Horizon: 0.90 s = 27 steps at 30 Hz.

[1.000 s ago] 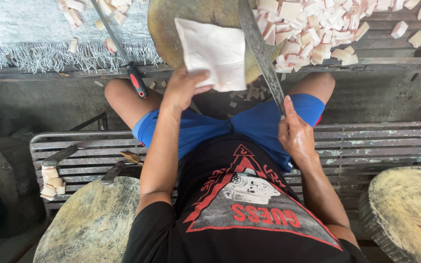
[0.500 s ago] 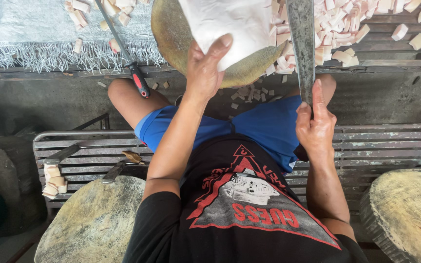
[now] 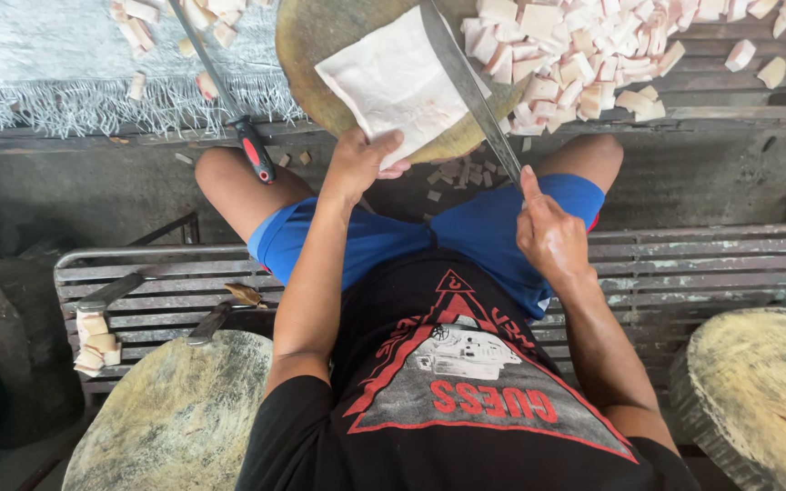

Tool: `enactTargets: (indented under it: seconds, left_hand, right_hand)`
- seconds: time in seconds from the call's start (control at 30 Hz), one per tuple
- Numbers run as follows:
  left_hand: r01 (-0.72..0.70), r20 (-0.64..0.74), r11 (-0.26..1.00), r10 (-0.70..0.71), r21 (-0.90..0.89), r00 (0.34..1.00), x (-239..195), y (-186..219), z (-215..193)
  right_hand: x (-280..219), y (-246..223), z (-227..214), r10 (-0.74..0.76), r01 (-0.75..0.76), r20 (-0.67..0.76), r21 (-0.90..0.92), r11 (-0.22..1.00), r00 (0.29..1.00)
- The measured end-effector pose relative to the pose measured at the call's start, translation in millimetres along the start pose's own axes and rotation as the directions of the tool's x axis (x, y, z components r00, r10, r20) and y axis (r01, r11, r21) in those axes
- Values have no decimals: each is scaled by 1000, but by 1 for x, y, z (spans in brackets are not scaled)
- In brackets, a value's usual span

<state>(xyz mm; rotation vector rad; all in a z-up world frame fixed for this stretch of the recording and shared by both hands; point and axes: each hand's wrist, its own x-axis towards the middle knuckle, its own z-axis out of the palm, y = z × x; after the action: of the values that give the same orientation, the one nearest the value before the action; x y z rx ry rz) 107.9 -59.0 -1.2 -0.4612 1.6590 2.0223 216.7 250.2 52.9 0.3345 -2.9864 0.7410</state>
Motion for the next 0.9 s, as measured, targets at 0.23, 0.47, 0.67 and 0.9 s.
enactTargets:
  seconds: [0.23,0.47,0.67,0.9]
  left_hand:
    - [4,7,1000,-4,-14,1000,0,1,0]
    - [21,15,998,-20,-67,1000,-1,1,-2]
    - [66,85,980,-51,-189,995,-11,0,-14]
    - [112,122,978,-92,-175,988,-31,-22,-21]
  right_hand:
    - [-3,-5,-58,-175,215,-353,78,973,919]
    - [-3,-9,-24,-112,115,112,-16,993,987]
    - [-25,-5,-36,-13,13,19,2,1000,1000]
    - [-3,-14,1,-59,61,-47,48,997,997]
